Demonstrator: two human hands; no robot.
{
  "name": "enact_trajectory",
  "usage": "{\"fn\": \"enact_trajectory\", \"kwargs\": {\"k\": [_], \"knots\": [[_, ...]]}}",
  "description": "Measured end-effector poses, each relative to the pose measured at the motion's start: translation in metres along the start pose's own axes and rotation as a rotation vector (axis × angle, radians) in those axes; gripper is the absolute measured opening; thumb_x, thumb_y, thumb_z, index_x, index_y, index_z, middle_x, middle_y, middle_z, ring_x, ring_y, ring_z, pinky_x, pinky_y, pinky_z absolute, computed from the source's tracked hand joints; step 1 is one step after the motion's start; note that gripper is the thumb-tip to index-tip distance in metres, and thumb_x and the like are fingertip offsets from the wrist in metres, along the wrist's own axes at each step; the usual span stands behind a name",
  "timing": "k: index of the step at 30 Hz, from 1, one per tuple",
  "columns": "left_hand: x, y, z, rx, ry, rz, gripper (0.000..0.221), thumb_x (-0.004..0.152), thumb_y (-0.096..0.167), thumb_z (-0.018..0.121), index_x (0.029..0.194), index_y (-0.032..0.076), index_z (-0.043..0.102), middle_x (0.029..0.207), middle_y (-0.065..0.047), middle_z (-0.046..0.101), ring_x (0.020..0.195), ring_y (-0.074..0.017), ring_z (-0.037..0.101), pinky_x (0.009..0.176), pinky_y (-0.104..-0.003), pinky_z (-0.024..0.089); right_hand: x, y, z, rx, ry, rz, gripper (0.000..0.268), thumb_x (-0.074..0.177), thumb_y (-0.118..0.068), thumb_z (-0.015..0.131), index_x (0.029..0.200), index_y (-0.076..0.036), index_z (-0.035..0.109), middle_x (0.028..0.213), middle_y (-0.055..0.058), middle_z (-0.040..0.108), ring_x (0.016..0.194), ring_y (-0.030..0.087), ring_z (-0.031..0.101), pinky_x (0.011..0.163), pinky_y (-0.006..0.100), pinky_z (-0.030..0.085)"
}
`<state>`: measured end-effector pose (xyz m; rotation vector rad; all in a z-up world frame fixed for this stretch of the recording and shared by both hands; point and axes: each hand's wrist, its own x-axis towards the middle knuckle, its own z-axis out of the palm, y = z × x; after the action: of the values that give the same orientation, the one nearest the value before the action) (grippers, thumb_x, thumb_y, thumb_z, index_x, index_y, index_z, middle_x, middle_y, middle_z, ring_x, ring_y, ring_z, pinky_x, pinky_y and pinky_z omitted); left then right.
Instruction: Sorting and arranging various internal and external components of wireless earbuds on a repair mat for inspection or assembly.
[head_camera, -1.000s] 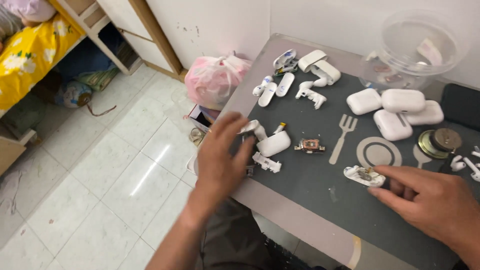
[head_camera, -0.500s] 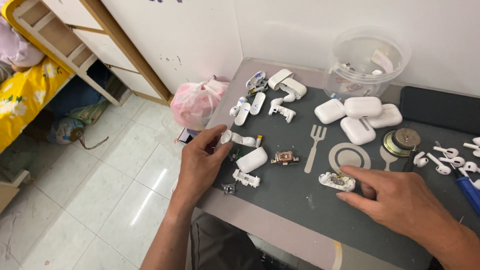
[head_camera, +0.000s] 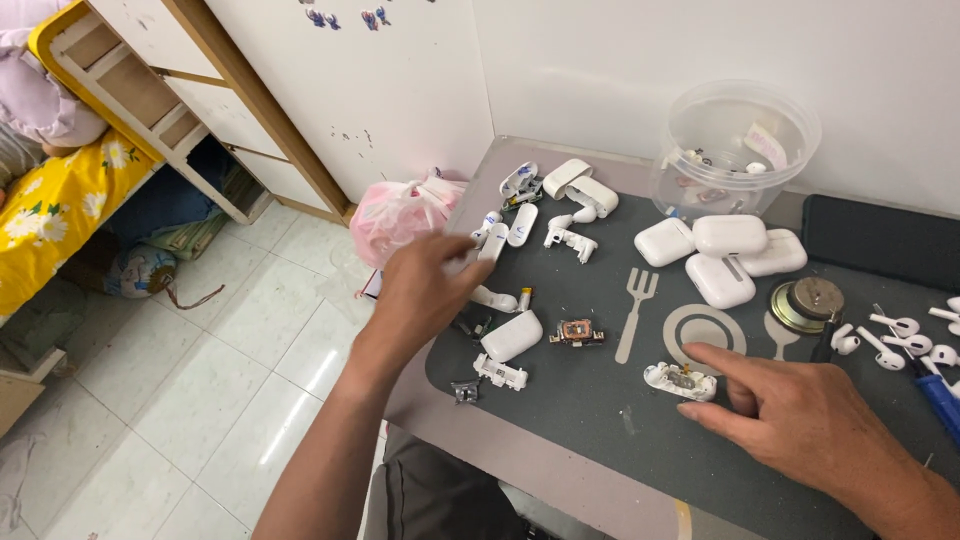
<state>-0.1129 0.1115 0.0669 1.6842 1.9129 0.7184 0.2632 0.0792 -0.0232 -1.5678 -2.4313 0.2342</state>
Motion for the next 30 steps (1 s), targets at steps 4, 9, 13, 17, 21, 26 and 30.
{"fn": "enact_trajectory", "kwargs": {"k": [4,9,13,17,21,26,30], "knots": [[0.069,-0.022,0.046,0.288,0.154,0.47,0.035,0.087,0.031,0.076,0.115,0.01,0.077,0.115,-0.012,0.075,0.112,-0.0346,0.065,0.091,-0.05,0.049,0.0,0.005,0.006,0.031,0.001,0.021,0.073,0.065,-0.048,0.09,0.134,-0.043,0.069,0.054,-0.01,0.056,0.049,0.01,0.052,0.055,0.033,0.046],[0.104,-0.031,0.081,0.674,0.206,0.619,0.014,0.077,0.028,0.068,0.074,0.015,0.071,0.079,-0.009,0.074,0.091,-0.039,0.065,0.075,-0.053,0.044,0.001,0.002,0.005,0.149,0.093,-0.043,0.031,0.071,-0.04,0.085,0.101,-0.034,0.082,0.06,-0.012,0.07,0.051,0.009,0.061,0.054,0.032,0.046],[0.07,-0.002,0.062,0.428,0.277,0.681,0.024,0.081,0.01,0.061,0.058,0.008,0.056,0.058,-0.008,0.06,0.064,-0.0321,0.054,0.072,-0.045,0.041,-0.001,0.005,-0.003,0.087,-0.085,0.05,0.022,0.073,-0.041,0.083,0.094,-0.037,0.079,0.057,-0.014,0.069,0.056,0.01,0.066,0.061,0.034,0.051],[0.019,0.029,0.058,0.177,0.374,0.827,0.015,0.091,0.006,0.061,0.078,0.009,0.056,0.077,-0.008,0.062,0.067,-0.0293,0.057,0.053,-0.046,0.045,0.01,-0.009,-0.027,-0.076,-0.492,0.207,0.013,0.085,-0.052,0.072,0.096,-0.051,0.077,0.067,-0.024,0.075,0.065,-0.002,0.073,0.067,0.025,0.053],[-0.014,0.06,0.108,0.305,-0.062,0.894,0.005,0.093,0.011,0.059,0.091,0.01,0.064,0.088,-0.009,0.059,0.07,-0.0309,0.06,0.043,-0.046,0.04,-0.005,0.005,-0.004,-0.074,-0.229,0.111,0.023,0.071,-0.049,0.08,0.093,-0.049,0.077,0.063,-0.02,0.075,0.065,0.006,0.075,0.068,0.031,0.056],[-0.02,0.083,0.153,0.346,-0.257,0.826,0.044,0.103,0.037,0.045,0.092,0.007,0.075,0.092,-0.01,0.069,0.077,-0.0364,0.072,0.053,-0.051,0.055,-0.007,-0.002,-0.012,-0.05,0.129,-0.297,0.031,0.068,-0.055,0.088,0.068,-0.029,0.07,0.061,-0.012,0.071,0.059,0.012,0.07,0.06,0.035,0.053],[-0.027,0.082,0.113,0.133,-0.427,0.757,0.042,0.1,0.033,0.04,0.075,0.009,0.063,0.085,-0.007,0.071,0.085,-0.0352,0.07,0.055,-0.05,0.042,-0.006,-0.022,-0.032,-0.064,0.412,-0.43,0.037,0.07,-0.05,0.086,0.084,-0.018,0.073,0.081,-0.003,0.074,0.072,0.017,0.069,0.071,0.034,0.052]]}}
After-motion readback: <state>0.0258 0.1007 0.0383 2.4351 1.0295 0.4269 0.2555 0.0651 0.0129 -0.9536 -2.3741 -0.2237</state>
